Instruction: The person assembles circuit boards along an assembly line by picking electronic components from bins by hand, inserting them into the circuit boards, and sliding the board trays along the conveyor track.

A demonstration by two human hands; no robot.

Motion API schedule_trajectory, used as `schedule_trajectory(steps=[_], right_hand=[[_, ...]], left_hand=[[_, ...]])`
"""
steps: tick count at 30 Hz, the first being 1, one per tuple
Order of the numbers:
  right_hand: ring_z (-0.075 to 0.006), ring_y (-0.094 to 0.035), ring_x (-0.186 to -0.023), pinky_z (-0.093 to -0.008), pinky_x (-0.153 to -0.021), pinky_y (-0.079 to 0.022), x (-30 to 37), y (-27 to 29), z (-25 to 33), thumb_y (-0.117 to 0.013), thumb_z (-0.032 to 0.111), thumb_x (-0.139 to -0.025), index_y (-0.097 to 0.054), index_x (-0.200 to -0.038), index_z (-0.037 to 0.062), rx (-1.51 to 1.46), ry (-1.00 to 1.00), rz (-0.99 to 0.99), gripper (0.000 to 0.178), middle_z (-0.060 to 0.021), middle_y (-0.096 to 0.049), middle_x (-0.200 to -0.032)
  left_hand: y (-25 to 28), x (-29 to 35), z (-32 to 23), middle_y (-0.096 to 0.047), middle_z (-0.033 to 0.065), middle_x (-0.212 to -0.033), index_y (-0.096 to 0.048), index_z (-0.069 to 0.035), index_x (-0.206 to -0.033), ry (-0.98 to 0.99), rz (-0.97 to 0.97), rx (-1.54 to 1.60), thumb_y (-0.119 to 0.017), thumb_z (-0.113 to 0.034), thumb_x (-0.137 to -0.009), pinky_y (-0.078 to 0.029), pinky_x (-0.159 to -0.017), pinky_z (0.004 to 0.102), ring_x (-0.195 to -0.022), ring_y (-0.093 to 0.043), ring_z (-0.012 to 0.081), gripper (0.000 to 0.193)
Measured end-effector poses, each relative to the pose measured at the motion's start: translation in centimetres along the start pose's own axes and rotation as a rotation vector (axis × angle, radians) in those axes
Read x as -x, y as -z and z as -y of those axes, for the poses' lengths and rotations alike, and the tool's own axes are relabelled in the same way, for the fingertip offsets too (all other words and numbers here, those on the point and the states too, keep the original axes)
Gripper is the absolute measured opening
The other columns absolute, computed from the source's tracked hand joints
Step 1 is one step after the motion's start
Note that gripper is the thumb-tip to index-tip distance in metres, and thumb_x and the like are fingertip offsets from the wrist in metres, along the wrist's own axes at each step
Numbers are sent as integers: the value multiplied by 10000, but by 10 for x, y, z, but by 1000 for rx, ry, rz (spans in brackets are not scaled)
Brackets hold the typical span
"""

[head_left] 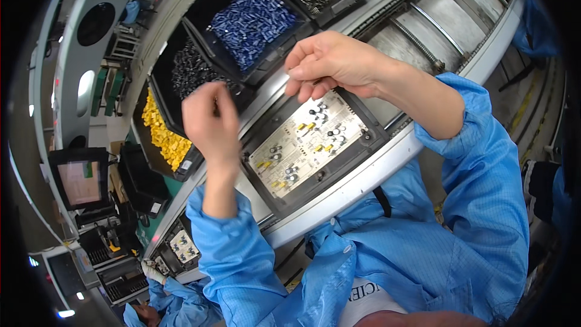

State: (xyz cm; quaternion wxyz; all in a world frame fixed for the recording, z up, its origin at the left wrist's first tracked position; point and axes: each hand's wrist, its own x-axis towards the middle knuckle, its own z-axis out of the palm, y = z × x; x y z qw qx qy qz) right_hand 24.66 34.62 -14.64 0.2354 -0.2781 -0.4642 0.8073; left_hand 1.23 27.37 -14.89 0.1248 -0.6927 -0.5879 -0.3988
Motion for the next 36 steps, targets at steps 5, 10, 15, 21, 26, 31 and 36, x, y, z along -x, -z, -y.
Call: schedule_trajectory(steps=[5,10,15,21,26,31,36], right_hand=[[-109,-671,-658,-175,-528,-517,-7,-1,0,-624,109,-928,-587,-1034,-10,65,13,-24,164,-118,-704,-876],[-100,-660,-642,-175,-515,-503,-8,4,-1,-625,107,-925,-599,-1007,-13,142,5,-57,148,-112,-702,-866],[-83,-605,-598,-191,-502,-455,13,6,-10,-668,120,-888,-637,-878,2,424,12,-68,122,-58,-664,-745],[-145,-570,-547,-304,-539,-445,55,7,-16,-691,125,-745,-660,-743,0,1094,157,-294,128,-61,-597,-595],[-308,-616,-611,-402,-586,-483,73,-1,-28,-629,135,-729,-676,-722,15,1417,90,-328,129,-150,-622,-635],[-376,-626,-670,-453,-616,-496,73,-7,-38,-588,127,-721,-661,-700,20,1598,41,-361,132,-184,-639,-682],[-389,-626,-687,-473,-631,-497,69,-7,-41,-566,130,-727,-647,-704,16,1694,-15,-417,142,-191,-636,-687]], left_hand=[[6,-26,80,-669,155,-954,-688,-25,-1020,348,427,-186,-732,-150,-797,-514,-794,377,-908,-655,303,260],[3,-27,79,-677,191,-954,-700,-2,-919,341,607,-118,-722,-131,-792,-515,-771,379,-867,-665,314,183],[7,-24,87,-681,194,-881,-697,-6,-914,293,612,-76,-707,-99,-786,-513,-764,382,-845,-662,333,159],[16,-17,86,-675,176,-907,-693,-1,-956,130,634,-97,-645,-10,-813,-514,-759,354,-846,-669,304,151],[21,-8,78,-633,156,-942,-706,-46,-946,98,544,-201,-602,1,-819,-506,-778,420,-884,-633,342,170],[38,6,61,-613,134,-983,-688,-51,-997,106,243,-69,-585,13,-868,-506,-763,385,-879,-629,319,177],[68,35,30,-599,129,-952,-680,-20,-971,100,189,121,-609,35,-861,-501,-728,342,-849,-620,284,142]])
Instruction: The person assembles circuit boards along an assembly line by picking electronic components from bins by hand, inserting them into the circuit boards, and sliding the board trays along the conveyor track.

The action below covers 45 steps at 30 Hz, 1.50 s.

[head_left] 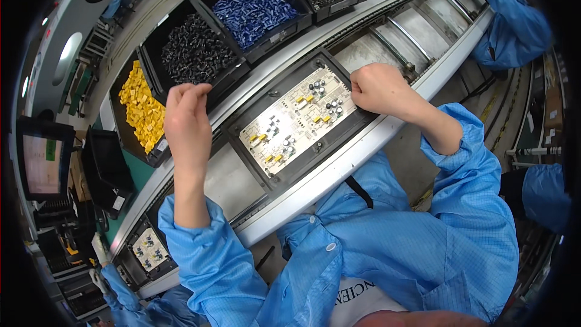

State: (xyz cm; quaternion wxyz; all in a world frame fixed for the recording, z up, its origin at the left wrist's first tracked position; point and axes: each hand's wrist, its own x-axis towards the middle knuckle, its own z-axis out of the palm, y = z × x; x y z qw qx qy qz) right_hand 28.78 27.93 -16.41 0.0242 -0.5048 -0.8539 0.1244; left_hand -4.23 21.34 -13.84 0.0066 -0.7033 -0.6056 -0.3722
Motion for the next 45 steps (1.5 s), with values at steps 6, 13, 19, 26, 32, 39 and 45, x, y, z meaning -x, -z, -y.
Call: schedule_trajectory(steps=[6,13,19,26,32,39,45], right_hand=[[-387,-631,-695,-474,-646,-502,0,5,5,-573,141,-735,-641,-699,15,30,-27,11,148,-193,-639,-697],[-374,-638,-700,-463,-646,-502,-4,10,9,-601,169,-758,-669,-709,14,135,-9,40,176,-193,-636,-688],[-204,-623,-604,-344,-555,-468,-22,34,-2,-698,273,-840,-709,-816,3,-251,1,136,272,-113,-657,-668],[-167,-708,-803,-202,-663,-589,-60,15,-9,-572,-8,-915,-597,-1126,-111,-1391,-62,446,236,-155,-697,-895],[-179,-721,-787,-200,-644,-604,-60,3,-10,-600,-14,-907,-603,-1130,-100,-1708,-142,519,239,-189,-700,-952],[-174,-720,-811,-199,-660,-604,-57,1,-6,-596,-20,-910,-612,-1116,-92,-1668,-199,466,219,-198,-701,-980],[-163,-719,-765,-196,-635,-599,-52,4,-6,-606,6,-913,-623,-1101,-75,-1639,-150,456,205,-187,-706,-955]], left_hand=[[-4,59,-7,-588,107,-976,-685,-17,-1050,145,-17,215,-635,92,-820,-496,-688,275,-804,-599,188,259],[-19,72,-9,-630,105,-1013,-677,5,-996,149,36,397,-678,57,-798,-533,-707,275,-802,-631,184,204],[-25,67,-14,-657,109,-921,-699,-1,-971,219,185,362,-667,32,-815,-515,-687,306,-761,-637,222,163],[-49,53,-20,-672,116,-857,-718,-21,-930,161,234,315,-674,31,-789,-517,-701,335,-783,-644,260,157],[-57,41,-21,-689,107,-836,-717,-22,-872,257,325,285,-691,10,-771,-520,-716,339,-804,-647,259,109],[-64,39,-23,-704,104,-846,-721,-26,-842,194,300,272,-693,10,-767,-513,-730,340,-810,-649,262,88],[-66,40,-24,-705,96,-849,-718,-27,-840,220,282,303,-695,29,-762,-512,-730,325,-817,-649,248,99]])
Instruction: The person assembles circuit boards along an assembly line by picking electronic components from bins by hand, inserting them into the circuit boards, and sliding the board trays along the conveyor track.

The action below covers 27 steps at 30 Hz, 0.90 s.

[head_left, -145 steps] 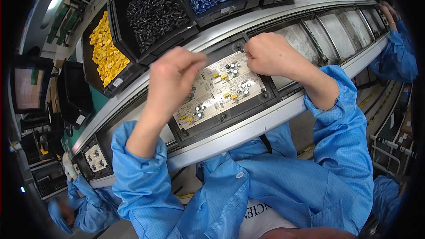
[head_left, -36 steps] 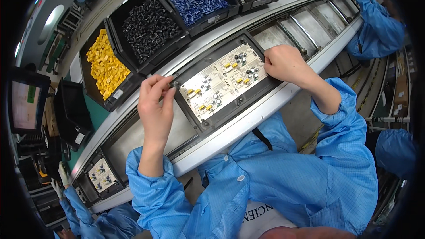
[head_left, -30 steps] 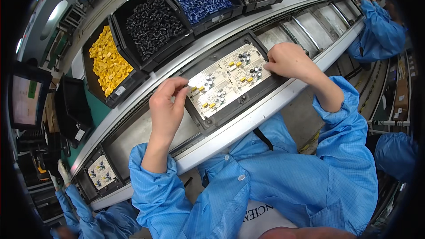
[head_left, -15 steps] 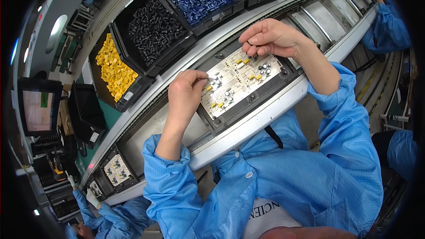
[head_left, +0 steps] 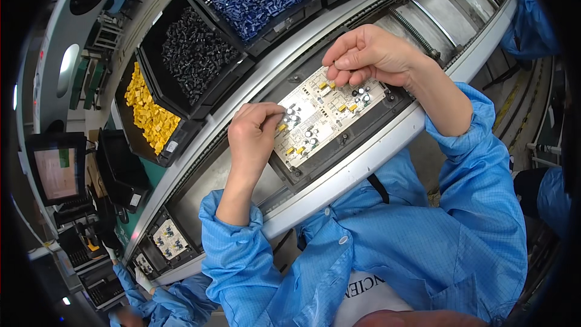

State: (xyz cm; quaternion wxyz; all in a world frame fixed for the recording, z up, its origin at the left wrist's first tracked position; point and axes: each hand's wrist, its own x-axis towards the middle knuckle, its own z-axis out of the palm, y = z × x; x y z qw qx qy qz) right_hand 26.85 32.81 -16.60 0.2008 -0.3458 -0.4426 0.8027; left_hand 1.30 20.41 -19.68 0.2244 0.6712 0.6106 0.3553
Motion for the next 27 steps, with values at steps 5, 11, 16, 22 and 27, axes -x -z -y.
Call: schedule_trajectory(steps=[5,11,16,22,27], right_hand=[[-149,-715,-739,-189,-588,-585,2,4,-1,-613,37,-920,-615,-1077,-66,-30,33,44,187,-173,-709,-921],[-135,-707,-705,-183,-563,-570,3,3,-3,-599,44,-932,-592,-1066,-62,-96,103,46,171,-168,-704,-893],[-124,-699,-713,-174,-550,-560,5,5,-2,-607,53,-931,-592,-1042,-47,-42,73,53,150,-167,-703,-922],[-85,-658,-658,-162,-549,-533,-4,-3,-7,-649,68,-908,-625,-992,-13,48,122,60,120,-82,-683,-853],[-56,-623,-628,-156,-561,-521,6,5,-3,-678,46,-875,-642,-1030,-24,68,96,46,174,-69,-670,-823]], left_hand=[[-3,-4,-2,-693,89,-820,-712,-29,-845,-7,6,-14,-698,33,-759,-505,-704,321,-783,-635,242,107],[-4,-6,-3,-678,85,-787,-706,-29,-848,29,33,-4,-699,39,-754,-498,-680,326,-753,-625,235,116],[-8,-7,-3,-678,85,-789,-700,-22,-843,43,29,11,-700,41,-747,-501,-687,330,-758,-628,236,115],[6,-12,-4,-684,96,-828,-697,-18,-906,-110,86,-123,-706,40,-736,-517,-676,324,-780,-651,247,179],[38,-46,9,-683,82,-842,-705,-26,-930,-40,-182,6,-693,-7,-835,-496,-705,256,-765,-632,143,97]])
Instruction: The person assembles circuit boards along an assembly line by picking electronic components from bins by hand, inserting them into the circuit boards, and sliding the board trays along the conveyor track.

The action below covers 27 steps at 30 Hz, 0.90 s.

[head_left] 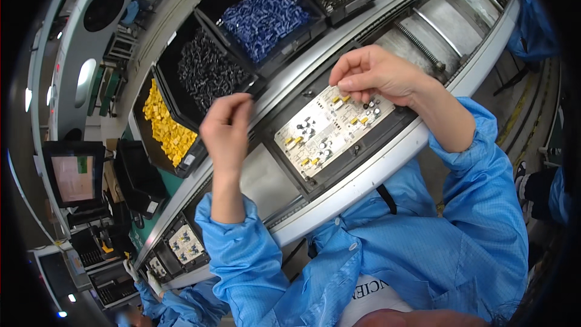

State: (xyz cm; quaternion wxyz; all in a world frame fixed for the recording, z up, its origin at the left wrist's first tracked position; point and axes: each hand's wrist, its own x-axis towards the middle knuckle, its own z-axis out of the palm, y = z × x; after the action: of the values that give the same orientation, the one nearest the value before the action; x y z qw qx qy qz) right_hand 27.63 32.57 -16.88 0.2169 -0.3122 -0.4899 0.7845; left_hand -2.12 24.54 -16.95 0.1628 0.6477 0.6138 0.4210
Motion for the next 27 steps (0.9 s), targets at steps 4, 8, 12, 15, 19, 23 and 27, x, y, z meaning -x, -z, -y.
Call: schedule_trajectory(steps=[4,8,12,15,19,23,27], right_hand=[[-75,-579,-611,-200,-549,-490,-6,-3,-7,-682,22,-861,-643,-1021,-63,-48,3,-10,185,-84,-660,-794],[-66,-578,-620,-197,-526,-463,-7,-2,-11,-683,27,-864,-659,-1003,-43,-22,23,-19,158,-68,-654,-776],[-59,-575,-616,-187,-508,-466,-8,-7,-6,-675,10,-858,-677,-975,-22,42,3,-38,121,-55,-660,-782],[-52,-568,-611,-183,-499,-459,-5,-10,-3,-659,-17,-859,-676,-975,-27,39,16,-15,118,-59,-662,-792],[-52,-561,-608,-181,-498,-452,-4,-7,-6,-639,-35,-864,-672,-1019,-35,55,61,13,159,-54,-663,-809],[-72,-570,-575,-209,-454,-437,-9,-10,-11,-680,-43,-793,-690,-917,-41,-10,71,-15,124,-56,-657,-733],[-68,-561,-547,-207,-455,-438,-12,-14,-12,-690,-15,-805,-688,-850,-28,40,32,-56,47,-52,-645,-691]], left_hand=[[17,-42,25,-674,156,-979,-683,-20,-1025,-123,-51,-405,-654,-16,-834,-511,-821,356,-919,-650,316,193],[17,-65,42,-636,194,-967,-677,-13,-994,-7,151,-774,-665,-68,-796,-486,-830,450,-963,-597,385,206],[26,-70,45,-660,197,-943,-658,-20,-949,78,214,-775,-665,-92,-815,-498,-790,456,-923,-626,389,152],[27,-65,39,-681,198,-885,-678,-21,-905,83,159,-886,-641,-96,-816,-512,-758,445,-872,-647,385,123],[20,-66,48,-650,196,-838,-646,3,-850,-44,95,-939,-544,-52,-837,-493,-718,458,-834,-625,392,117],[22,-56,49,-613,195,-929,-652,27,-969,-116,-62,-829,-547,12,-849,-482,-753,434,-871,-601,378,160],[31,-18,15,-575,168,-1070,-629,3,-1077,-285,-202,-695,-546,1,-902,-470,-858,421,-998,-572,359,194]])
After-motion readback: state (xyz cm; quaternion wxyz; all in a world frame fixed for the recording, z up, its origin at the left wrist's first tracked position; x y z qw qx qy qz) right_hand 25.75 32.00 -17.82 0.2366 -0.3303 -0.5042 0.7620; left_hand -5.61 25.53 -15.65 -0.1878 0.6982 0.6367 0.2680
